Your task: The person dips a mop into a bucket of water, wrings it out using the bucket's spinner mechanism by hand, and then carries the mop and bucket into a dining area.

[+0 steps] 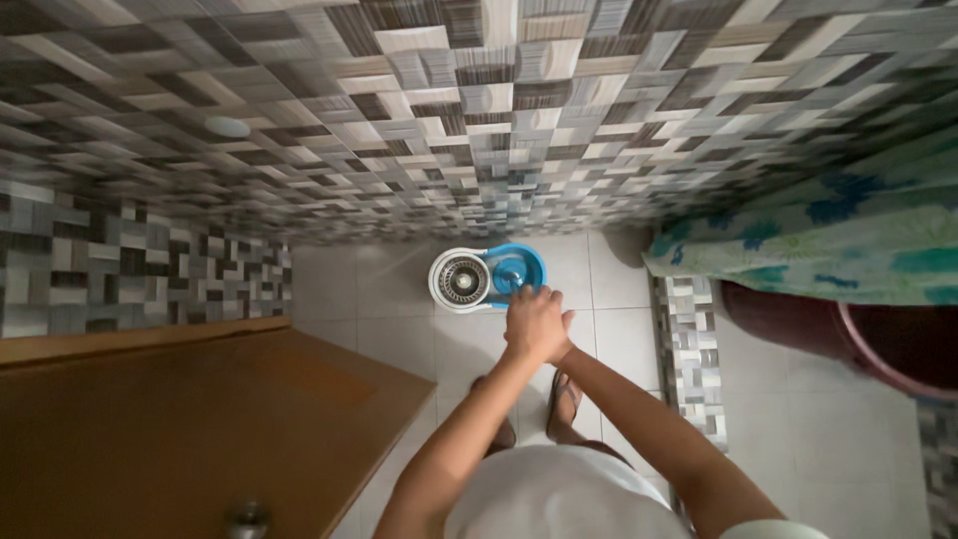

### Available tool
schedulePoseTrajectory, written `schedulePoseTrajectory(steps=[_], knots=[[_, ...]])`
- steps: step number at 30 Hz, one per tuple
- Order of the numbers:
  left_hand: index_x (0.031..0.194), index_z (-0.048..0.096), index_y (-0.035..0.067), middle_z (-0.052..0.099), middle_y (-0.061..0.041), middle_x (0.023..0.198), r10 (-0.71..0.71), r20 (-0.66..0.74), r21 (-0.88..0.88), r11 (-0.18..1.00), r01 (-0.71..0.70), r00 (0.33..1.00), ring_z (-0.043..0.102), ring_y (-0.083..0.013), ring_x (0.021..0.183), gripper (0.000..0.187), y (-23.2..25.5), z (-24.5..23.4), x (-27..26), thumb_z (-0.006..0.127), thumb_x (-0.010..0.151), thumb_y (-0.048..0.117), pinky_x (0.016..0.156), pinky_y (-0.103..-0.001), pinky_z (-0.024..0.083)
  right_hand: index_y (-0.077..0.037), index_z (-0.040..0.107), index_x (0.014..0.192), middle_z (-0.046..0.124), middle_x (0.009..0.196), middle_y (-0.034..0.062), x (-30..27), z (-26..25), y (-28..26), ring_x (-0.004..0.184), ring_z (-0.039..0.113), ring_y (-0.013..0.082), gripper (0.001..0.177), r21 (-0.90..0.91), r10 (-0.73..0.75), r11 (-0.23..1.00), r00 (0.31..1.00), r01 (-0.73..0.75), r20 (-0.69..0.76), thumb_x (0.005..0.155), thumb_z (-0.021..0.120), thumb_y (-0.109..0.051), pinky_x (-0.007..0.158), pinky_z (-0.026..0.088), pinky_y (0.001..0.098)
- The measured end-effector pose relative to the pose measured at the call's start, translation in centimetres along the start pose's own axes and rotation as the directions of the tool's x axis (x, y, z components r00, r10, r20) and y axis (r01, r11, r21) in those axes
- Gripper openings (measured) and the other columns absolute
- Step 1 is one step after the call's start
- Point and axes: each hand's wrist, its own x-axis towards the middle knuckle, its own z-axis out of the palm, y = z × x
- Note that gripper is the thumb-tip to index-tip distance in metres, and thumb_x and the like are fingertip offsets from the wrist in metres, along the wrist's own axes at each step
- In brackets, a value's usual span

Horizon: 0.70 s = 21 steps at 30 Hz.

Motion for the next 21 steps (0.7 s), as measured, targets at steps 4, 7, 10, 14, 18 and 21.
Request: schedulePoseTrajectory(steps=[4, 7, 10, 14, 18, 21], knots=[[0.105, 0.074, 0.009, 0.071, -0.013, 0.113, -0.047, 0.033, -0.042, 0.998, 0.048, 0.998, 0.060, -0.0368, 0.113, 0.035, -0.2, -1.6, 0.5, 0.070, 0.090, 0.040, 0.107, -0.059, 0.037, -0.011, 0.068, 0.117, 0.066, 0.109, 0.0113, -0.4, 0.5, 2.6, 0.106, 0.057, 0.0342, 0.048, 0.425, -0.230, 0.864, 0.963, 0.270, -0.143, 0.072, 0.073, -0.027, 0.089, 0.044, 0.0510], [0.114, 0.072, 0.013, 0.065, -0.011, 0.128, 0.058, -0.164, -0.085, 0.994, -0.073, 0.985, 0.054, -0.0388, 0.126, 0.037, 2.4, -8.9, 2.0, 0.069, 0.084, 0.034, 0.111, -0.065, 0.027, -0.010, 0.068, 0.118, 0.066, 0.110, 0.0113, 0.1, -3.3, 3.8, 0.108, 0.057, 0.0333, 0.048, 0.654, -0.206, 0.681, 0.943, 0.329, -0.260, 0.074, 0.073, -0.027, 0.090, 0.044, 0.0503], [0.135, 0.065, 0.015, 0.058, -0.007, 0.146, 0.173, -0.426, -0.143, 0.956, -0.255, 0.888, 0.052, -0.0383, 0.136, 0.044, 7.1, -18.4, 1.5, 0.063, 0.098, 0.040, 0.123, -0.061, 0.030, -0.010, 0.067, 0.120, 0.066, 0.112, 0.0113, -2.4, -11.9, 4.2, 0.109, 0.057, 0.0325, 0.048, 0.887, -0.139, 0.323, 0.944, 0.328, -0.299, 0.076, 0.073, -0.026, 0.092, 0.045, 0.0495], [0.134, 0.065, 0.012, 0.061, -0.009, 0.143, 0.228, -0.494, -0.152, 0.928, -0.341, 0.839, 0.056, -0.0353, 0.131, 0.046, 10.7, -26.1, 0.2, 0.063, 0.098, 0.040, 0.119, -0.061, 0.036, -0.010, 0.066, 0.122, 0.065, 0.114, 0.0113, -4.3, -18.8, 3.0, 0.111, 0.058, 0.0314, 0.047, 0.948, -0.115, 0.084, 0.948, 0.306, -0.296, 0.078, 0.073, -0.026, 0.094, 0.045, 0.0486], [0.114, 0.069, 0.008, 0.066, -0.011, 0.128, 0.135, -0.315, -0.159, 0.968, -0.192, 0.940, 0.058, -0.0362, 0.121, 0.043, 10.0, -24.7, 1.9, 0.068, 0.093, 0.046, 0.106, -0.052, 0.044, -0.010, 0.065, 0.124, 0.065, 0.117, 0.0112, -3.9, -16.9, 2.6, 0.113, 0.058, 0.0304, 0.047, 0.945, -0.097, 0.150, 0.955, 0.291, -0.279, 0.080, 0.073, -0.026, 0.096, 0.046, 0.0476], [0.118, 0.068, 0.006, 0.066, -0.014, 0.127, 0.178, -0.344, -0.192, 0.948, -0.255, 0.922, 0.059, -0.0374, 0.113, 0.047, 9.2, -22.7, 1.2, 0.072, 0.086, 0.041, 0.099, -0.050, 0.045, -0.010, 0.065, 0.125, 0.065, 0.119, 0.0112, -4.1, -14.4, 2.8, 0.114, 0.058, 0.0295, 0.047, 0.944, -0.090, 0.186, 0.962, 0.272, -0.259, 0.081, 0.073, -0.026, 0.097, 0.046, 0.0468]])
